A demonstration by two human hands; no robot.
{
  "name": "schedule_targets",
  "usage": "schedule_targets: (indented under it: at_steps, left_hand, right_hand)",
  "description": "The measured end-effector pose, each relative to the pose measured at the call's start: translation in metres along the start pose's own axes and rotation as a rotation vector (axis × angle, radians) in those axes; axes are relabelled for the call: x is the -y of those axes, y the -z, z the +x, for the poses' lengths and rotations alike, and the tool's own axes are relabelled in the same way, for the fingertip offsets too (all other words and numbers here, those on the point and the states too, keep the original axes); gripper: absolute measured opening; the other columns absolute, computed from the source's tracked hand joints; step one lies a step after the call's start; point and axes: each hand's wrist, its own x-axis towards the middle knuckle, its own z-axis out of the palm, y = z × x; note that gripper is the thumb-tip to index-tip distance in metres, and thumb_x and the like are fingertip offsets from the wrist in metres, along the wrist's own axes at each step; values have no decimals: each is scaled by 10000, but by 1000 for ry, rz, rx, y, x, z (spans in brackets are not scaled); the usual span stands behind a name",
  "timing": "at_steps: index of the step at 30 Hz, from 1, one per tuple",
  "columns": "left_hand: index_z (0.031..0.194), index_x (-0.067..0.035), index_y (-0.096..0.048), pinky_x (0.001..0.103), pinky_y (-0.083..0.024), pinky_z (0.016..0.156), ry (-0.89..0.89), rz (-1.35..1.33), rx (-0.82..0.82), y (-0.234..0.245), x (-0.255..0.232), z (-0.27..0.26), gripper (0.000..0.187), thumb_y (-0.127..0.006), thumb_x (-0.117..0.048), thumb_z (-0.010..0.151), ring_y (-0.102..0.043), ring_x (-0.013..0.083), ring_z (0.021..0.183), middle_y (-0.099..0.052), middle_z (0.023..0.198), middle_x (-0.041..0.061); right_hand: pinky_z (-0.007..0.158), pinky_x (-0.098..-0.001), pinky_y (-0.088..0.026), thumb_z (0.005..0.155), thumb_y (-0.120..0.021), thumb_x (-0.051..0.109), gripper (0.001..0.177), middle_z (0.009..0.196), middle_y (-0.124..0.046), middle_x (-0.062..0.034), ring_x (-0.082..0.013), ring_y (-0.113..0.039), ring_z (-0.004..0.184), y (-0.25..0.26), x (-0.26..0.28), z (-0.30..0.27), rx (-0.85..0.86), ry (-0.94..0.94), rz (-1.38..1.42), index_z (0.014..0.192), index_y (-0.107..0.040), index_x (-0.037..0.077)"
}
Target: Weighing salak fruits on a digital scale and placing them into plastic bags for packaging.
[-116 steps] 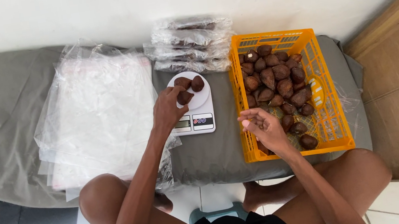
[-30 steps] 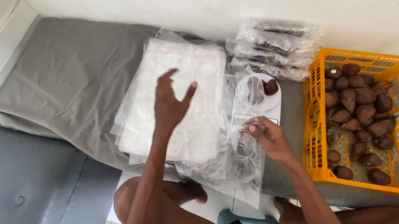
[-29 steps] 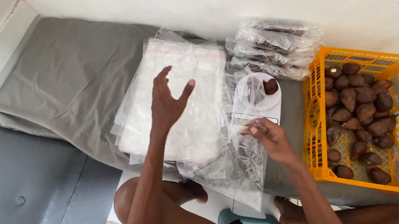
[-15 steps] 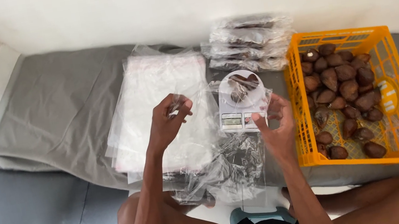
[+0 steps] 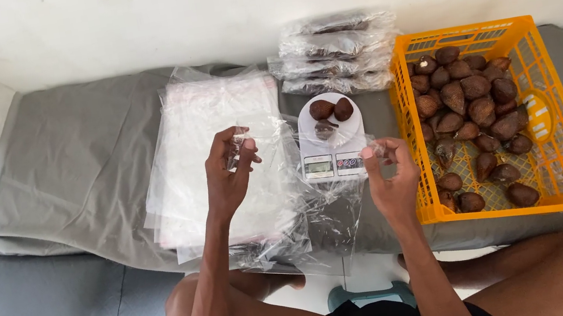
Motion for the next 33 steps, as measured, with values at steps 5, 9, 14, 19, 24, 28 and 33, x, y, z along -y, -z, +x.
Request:
schedule_targets:
  at_steps: [5,9,14,19,24,28,33]
  left_hand:
    - [1135,-29,-637,281,-572,618,-51,31,5,1,5,1,214,-597,-227,1064,-705,168,699,-681,776,95]
    - [927,-58,-674,276,-564,584,-35,26,-47,3,11,2,258,-549,-212,1092,-698,169,632,-679,695,84]
    - [855,-51,-680,248,-533,516,-24,-16,-87,2,11,4,286,-567,-179,1085,-664,155,558,-650,636,86]
    - [852,-35,-700,257,-518,502,-56,-16,-119,3,16,7,297,-577,-169,1086,-622,150,513,-634,622,102]
    - [967,-5,-722,240,-507,503,-60,-31,-112,4,14,8,243,-571,-153,1088,-576,113,485,-633,651,109]
    - [1121,9,-705,263,-532,546,-54,-72,-60,1,17,7,215,-568,-153,1083,-567,119,531,-636,727,114]
    - [1022,9,-729,282,-532,540,-73,-67,28,-11,12,2,192,-602,-130,1060,-595,144,505,-642,666,123]
  right_hand:
    - [735,-378,-538,1117,-598,282,240,752,-633,-80,-223,-673,732,1,11,1,34,38,8,1000,-671,86]
    - [761,-363,-534,1122,-568,205,231,781,-655,-108,-154,-645,756,8,13,3,107,-20,134,1019,-702,48]
    - [806,-349,-524,1096,-600,148,215,809,-645,-63,-99,-564,830,16,14,8,129,-56,239,970,-712,14]
    - [805,-335,-542,1065,-637,104,171,807,-674,-82,-97,-598,822,16,10,7,147,-60,276,980,-746,3]
    - [671,-352,-505,1031,-610,71,260,1005,-736,-168,-208,-670,808,22,17,7,221,-40,172,1275,-696,42]
    - [738,-364,-486,963,-701,112,320,1135,-757,-117,-234,-697,994,29,15,9,269,2,60,1283,-725,114]
    - [732,-346,-461,985,-751,164,97,1037,-758,-53,-201,-689,908,29,19,10,211,89,53,1072,-782,136]
